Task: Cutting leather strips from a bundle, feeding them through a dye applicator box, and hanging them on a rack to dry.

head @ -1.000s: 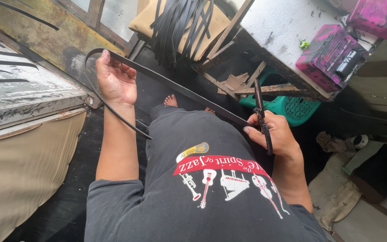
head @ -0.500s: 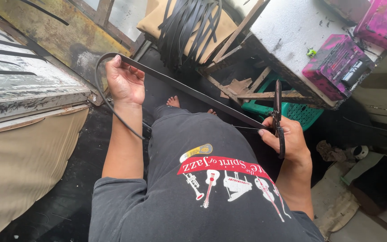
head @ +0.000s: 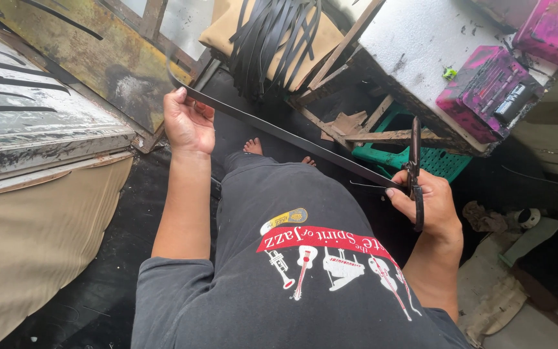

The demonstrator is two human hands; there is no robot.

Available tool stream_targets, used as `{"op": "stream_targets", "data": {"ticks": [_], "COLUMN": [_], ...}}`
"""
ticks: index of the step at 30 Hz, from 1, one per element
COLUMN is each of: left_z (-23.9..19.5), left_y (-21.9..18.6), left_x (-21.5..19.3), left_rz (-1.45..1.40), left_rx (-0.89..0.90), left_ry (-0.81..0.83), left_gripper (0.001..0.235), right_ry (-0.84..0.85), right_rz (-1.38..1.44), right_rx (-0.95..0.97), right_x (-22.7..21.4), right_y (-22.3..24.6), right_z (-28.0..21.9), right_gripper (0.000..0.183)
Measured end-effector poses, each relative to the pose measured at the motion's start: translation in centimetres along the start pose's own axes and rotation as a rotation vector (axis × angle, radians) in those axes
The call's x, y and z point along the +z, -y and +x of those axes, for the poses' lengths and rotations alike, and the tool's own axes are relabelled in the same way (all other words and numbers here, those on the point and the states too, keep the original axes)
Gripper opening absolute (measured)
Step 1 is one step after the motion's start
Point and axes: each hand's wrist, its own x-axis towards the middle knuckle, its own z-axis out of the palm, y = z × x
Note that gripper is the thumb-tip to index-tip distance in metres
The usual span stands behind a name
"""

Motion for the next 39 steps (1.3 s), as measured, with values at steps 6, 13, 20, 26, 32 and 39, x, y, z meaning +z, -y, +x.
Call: {"op": "stream_targets", "data": {"ticks": [6, 13, 20, 26, 32, 39], "left_z": [-0.8, -1.6, -2.9, -7.4, -9.2, -9.2], "left_y": [0.7, 0.8, 2.8, 6.0, 7.6, 8.0], "left_x": [0.7, 1.7, 3.2, 5.3, 5.9, 6.7], "left_rz": [0.020, -0.056, -0.055, 0.059, 0.126, 0.135], "left_rx": [-0.018, -0.021, -0.039, -0.128, -0.161, -0.045], "left_ry": [0.010, 0.052, 0.182, 0.397, 0.484, 0.485], "left_gripper": [0.007, 0.011, 0.028, 0.036, 0.051, 0.053], "right_ry": [0.001, 0.025, 0.060, 0.010, 0.039, 0.145], "right_rz": [-0.007, 0.003, -0.010, -0.155, -0.226, -0.134], "right_rx": [0.008, -0.045, -0.172, -0.258, -0.273, -0.196], "right_x": [-0.7, 0.5, 2.3, 5.7, 8.2, 8.4], "right_y": [-1.2, 0.3, 2.4, 4.2, 5.0, 5.7], "right_z": [-0.6, -0.2, 0.7, 1.7, 2.5, 2.2], "right_gripper": [0.014, 0.014, 0.014, 0.015, 0.016, 0.017]}}
